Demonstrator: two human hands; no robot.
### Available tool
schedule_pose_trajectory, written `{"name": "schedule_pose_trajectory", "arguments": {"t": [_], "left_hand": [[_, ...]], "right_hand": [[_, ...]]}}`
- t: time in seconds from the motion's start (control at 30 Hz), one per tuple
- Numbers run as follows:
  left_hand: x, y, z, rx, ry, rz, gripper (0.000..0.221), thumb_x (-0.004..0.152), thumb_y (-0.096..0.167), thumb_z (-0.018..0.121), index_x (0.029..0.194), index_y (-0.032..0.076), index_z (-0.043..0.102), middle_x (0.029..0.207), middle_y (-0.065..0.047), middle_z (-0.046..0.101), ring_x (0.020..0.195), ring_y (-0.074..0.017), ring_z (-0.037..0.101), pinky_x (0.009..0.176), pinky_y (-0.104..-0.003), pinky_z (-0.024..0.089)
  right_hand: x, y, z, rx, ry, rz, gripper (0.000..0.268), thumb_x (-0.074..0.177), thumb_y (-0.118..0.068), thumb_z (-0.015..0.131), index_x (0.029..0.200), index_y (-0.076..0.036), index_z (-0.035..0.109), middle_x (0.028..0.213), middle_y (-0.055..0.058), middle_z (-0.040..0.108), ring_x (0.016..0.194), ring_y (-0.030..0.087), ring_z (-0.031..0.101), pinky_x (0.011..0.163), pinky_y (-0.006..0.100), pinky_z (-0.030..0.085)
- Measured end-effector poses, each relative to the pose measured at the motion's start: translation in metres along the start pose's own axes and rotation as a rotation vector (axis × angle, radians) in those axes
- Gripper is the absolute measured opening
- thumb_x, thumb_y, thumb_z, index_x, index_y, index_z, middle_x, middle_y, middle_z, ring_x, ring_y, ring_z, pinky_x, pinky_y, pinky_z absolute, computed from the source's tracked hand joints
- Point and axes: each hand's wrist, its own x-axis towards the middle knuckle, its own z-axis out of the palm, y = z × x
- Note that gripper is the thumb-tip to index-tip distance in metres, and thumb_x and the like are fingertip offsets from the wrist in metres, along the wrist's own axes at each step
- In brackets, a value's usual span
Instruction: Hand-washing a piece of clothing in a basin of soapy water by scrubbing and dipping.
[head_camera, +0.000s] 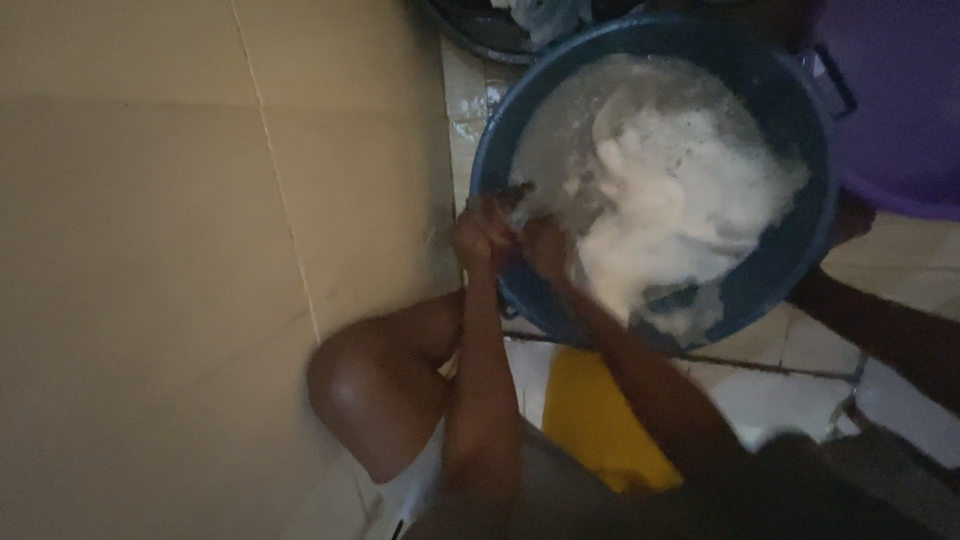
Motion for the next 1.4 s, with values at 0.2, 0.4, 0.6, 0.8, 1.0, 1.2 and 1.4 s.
{"name": "schedule_pose_trajectory", "arguments": {"t": [0.2, 0.4, 0.6, 0.8, 1.0, 1.2, 1.4], "left_hand": [[0.045, -0.043, 0.021, -0.101, 0.103, 0.074, 0.046, 0.111, 0.041, 0.049, 0.126, 0.002, 0.070, 0.120, -0.027, 0.072, 0.107, -0.0385, 0.072, 0.079, -0.044, 0.062], [-0.027, 0.028, -0.006, 0.170, 0.103, 0.227, 0.038, 0.112, 0.028, 0.048, 0.097, 0.000, 0.069, 0.092, -0.024, 0.072, 0.078, -0.0396, 0.072, 0.056, -0.032, 0.057], [-0.012, 0.034, -0.022, 0.191, -0.129, 0.069, 0.031, 0.110, 0.018, 0.052, 0.110, -0.009, 0.069, 0.115, -0.034, 0.069, 0.101, -0.0415, 0.066, 0.091, -0.043, 0.053], [0.062, -0.033, 0.024, 0.142, 0.014, 0.150, 0.030, 0.106, 0.033, 0.058, 0.119, 0.010, 0.073, 0.115, -0.020, 0.075, 0.100, -0.0332, 0.077, 0.069, -0.037, 0.066], [0.048, -0.011, 0.013, 0.193, -0.077, 0.069, 0.031, 0.104, 0.025, 0.066, 0.117, -0.003, 0.071, 0.112, -0.029, 0.075, 0.094, -0.0430, 0.077, 0.070, -0.047, 0.068], [0.031, -0.007, 0.015, 0.133, -0.024, 0.152, 0.041, 0.101, 0.040, 0.069, 0.110, 0.000, 0.074, 0.109, -0.023, 0.077, 0.103, -0.0424, 0.075, 0.078, -0.047, 0.065], [0.037, -0.031, 0.024, 0.214, 0.044, 0.243, 0.047, 0.098, 0.044, 0.070, 0.107, -0.003, 0.070, 0.102, -0.029, 0.073, 0.099, -0.0485, 0.072, 0.080, -0.050, 0.065]], "right_hand": [[0.016, -0.032, -0.069, 0.125, 0.080, 0.080, 0.040, 0.110, -0.042, 0.053, 0.127, -0.006, 0.062, 0.103, 0.026, 0.076, 0.099, 0.045, 0.075, 0.084, 0.059, 0.058], [0.021, 0.023, -0.015, -0.168, 0.108, -0.116, 0.037, 0.109, -0.045, 0.053, 0.123, -0.012, 0.063, 0.094, 0.011, 0.076, 0.085, 0.031, 0.078, 0.076, 0.050, 0.060], [0.019, -0.048, -0.068, 0.197, 0.155, 0.039, 0.051, 0.110, -0.049, 0.055, 0.143, -0.010, 0.057, 0.097, 0.023, 0.078, 0.092, 0.045, 0.078, 0.076, 0.057, 0.058], [0.100, -0.016, -0.075, 0.318, 0.272, 0.115, 0.050, 0.109, -0.049, 0.054, 0.107, -0.005, 0.077, 0.082, 0.020, 0.077, 0.075, 0.030, 0.076, 0.066, 0.042, 0.060], [0.050, -0.069, -0.085, 0.108, 0.069, 0.123, 0.072, 0.110, -0.065, 0.038, 0.142, -0.003, 0.057, 0.117, 0.031, 0.073, 0.112, 0.044, 0.072, 0.094, 0.062, 0.053], [0.053, -0.053, -0.108, 0.159, 0.295, -0.098, 0.048, 0.113, -0.050, 0.056, 0.125, -0.004, 0.064, 0.102, 0.023, 0.077, 0.094, 0.043, 0.076, 0.081, 0.052, 0.060], [0.058, -0.108, -0.094, 0.268, 0.309, 0.008, 0.066, 0.104, -0.044, 0.061, 0.148, 0.004, 0.048, 0.119, 0.034, 0.072, 0.106, 0.053, 0.073, 0.079, 0.061, 0.059]]}}
